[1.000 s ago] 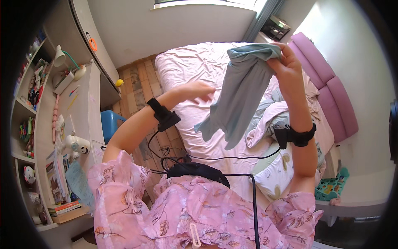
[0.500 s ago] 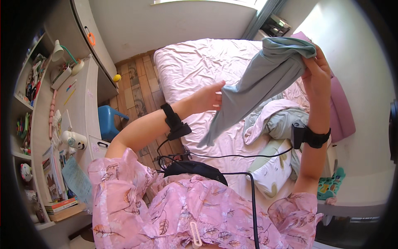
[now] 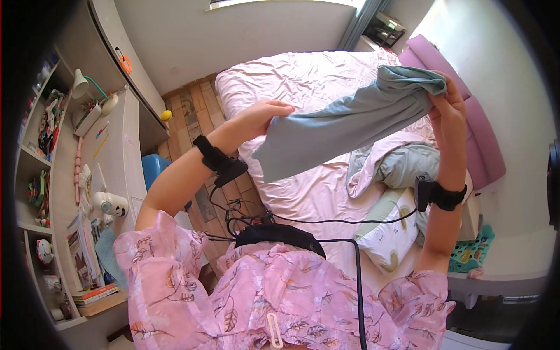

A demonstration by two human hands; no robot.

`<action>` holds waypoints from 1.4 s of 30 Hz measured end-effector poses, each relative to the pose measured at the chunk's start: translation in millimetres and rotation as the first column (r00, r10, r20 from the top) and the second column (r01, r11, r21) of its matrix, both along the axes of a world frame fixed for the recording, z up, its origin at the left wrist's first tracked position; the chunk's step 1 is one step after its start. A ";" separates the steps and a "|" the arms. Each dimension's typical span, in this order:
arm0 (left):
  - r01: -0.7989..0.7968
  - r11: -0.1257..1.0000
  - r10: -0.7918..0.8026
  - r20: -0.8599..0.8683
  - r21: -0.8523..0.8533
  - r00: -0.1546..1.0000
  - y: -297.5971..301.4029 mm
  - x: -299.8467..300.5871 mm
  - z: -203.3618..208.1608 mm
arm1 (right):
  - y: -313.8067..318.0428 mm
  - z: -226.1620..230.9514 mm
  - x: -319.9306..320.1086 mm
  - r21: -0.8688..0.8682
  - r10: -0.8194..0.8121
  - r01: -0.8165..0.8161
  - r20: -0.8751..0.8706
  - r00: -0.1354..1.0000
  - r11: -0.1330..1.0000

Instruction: Folding various pieces of baby clothing and towels on a bed and a chair.

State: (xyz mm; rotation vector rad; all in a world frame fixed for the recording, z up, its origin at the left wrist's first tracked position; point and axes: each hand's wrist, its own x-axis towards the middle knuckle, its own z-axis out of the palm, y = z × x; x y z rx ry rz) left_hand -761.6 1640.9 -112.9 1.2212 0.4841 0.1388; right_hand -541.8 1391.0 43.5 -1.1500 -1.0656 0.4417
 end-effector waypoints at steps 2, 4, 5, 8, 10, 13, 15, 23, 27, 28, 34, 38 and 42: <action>0.030 0.999 -0.031 0.060 0.028 0.998 3.5 -6.0 0.2 | -0.6 1.0 -2.8 0.005 0.002 -0.003 0.009 1.000 1.000; -0.071 0.995 0.081 0.136 -0.072 0.987 3.8 -10.9 6.3 | 0.7 1.6 -3.8 0.007 0.003 -0.003 0.020 1.000 1.000; 0.014 0.996 -0.009 0.055 -0.086 0.998 5.6 -14.6 8.0 | 1.6 2.3 -4.1 0.014 0.008 -0.008 0.021 1.000 1.000; 0.069 0.998 -0.068 0.110 -0.001 0.992 13.3 -18.2 3.7 | 2.1 3.3 -6.7 0.020 -0.002 0.001 0.053 0.999 1.000; 0.024 0.999 -0.018 0.174 -0.033 0.985 15.8 -23.3 7.6 | 3.8 4.8 -4.8 0.021 -0.023 0.022 0.082 0.996 1.000; -0.017 0.952 0.010 0.027 0.307 1.000 22.8 -27.9 7.5 | 2.7 5.2 1.8 0.115 0.034 -0.039 0.045 0.998 0.993; -0.022 0.935 0.015 0.022 0.355 1.000 26.9 -27.8 9.1 | 5.7 6.0 1.8 0.126 -0.011 0.006 0.032 0.999 0.992; 0.088 0.756 -0.069 -0.054 0.648 0.996 68.5 23.2 -40.9 | 39.3 -56.8 48.1 -0.142 -0.251 0.256 0.051 0.967 0.956; 0.061 0.599 0.048 -0.112 0.798 0.993 96.7 74.3 -62.8 | 64.3 -83.0 75.5 -0.236 -0.321 0.287 -0.122 0.939 0.928; -0.017 0.596 0.071 -0.032 0.803 0.997 108.4 84.1 -61.9 | 67.4 -81.6 74.2 -0.233 -0.328 0.293 -0.126 0.936 0.927; -0.220 0.523 0.087 0.205 0.824 0.975 135.2 97.8 -31.8 | 38.5 -52.2 52.2 -0.063 -0.207 0.199 -0.161 0.965 0.978; -0.267 0.495 0.078 0.264 0.827 0.961 98.5 67.8 -28.9 | -3.6 -65.1 21.8 -0.062 -0.124 0.112 -0.242 0.962 0.992; -0.238 0.468 0.121 0.205 0.851 0.971 61.3 27.6 -97.1 | -35.0 -122.9 -22.8 -0.315 -0.062 0.045 -0.045 0.997 0.948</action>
